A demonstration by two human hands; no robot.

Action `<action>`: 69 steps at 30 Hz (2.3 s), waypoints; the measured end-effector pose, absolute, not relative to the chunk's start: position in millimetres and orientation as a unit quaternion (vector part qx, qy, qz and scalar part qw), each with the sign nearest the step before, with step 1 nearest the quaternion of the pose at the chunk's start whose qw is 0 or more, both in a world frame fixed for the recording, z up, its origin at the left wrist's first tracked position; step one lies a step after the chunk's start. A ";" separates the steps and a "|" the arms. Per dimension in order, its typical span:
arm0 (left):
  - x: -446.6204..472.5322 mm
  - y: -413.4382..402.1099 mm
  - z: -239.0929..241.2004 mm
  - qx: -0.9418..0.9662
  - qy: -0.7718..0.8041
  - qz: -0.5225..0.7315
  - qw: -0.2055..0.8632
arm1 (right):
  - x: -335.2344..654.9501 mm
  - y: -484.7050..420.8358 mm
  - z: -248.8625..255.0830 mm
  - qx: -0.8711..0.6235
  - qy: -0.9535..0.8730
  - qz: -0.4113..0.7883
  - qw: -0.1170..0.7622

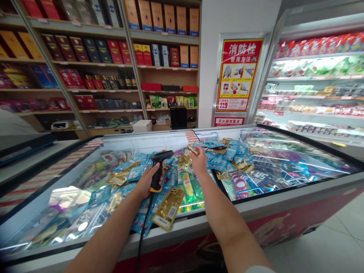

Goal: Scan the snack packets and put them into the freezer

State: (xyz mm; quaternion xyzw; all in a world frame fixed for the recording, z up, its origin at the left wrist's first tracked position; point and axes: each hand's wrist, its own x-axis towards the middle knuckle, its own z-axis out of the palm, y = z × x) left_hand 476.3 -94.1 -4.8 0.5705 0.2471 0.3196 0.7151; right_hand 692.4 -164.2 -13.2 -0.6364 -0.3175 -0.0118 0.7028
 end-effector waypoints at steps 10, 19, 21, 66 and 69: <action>476.6 -94.3 -4.6 0.567 0.254 0.319 0.716 | 692.6 -162.9 -13.5 -0.645 -0.330 -0.070 0.685; 476.2 -93.2 -6.0 0.557 0.249 0.314 0.728 | 696.8 -164.3 -15.8 -0.598 -0.313 -0.169 0.719; 476.4 -93.2 -6.4 0.552 0.248 0.316 0.731 | 693.6 -166.5 -13.2 -0.596 -0.325 -0.176 0.713; 475.6 -95.8 -3.3 0.555 0.249 0.307 0.732 | 686.9 -158.9 -24.4 -0.696 -0.351 0.141 0.611; 475.5 -95.9 -3.3 0.555 0.247 0.306 0.733 | 686.3 -159.0 -24.0 -0.694 -0.355 0.142 0.611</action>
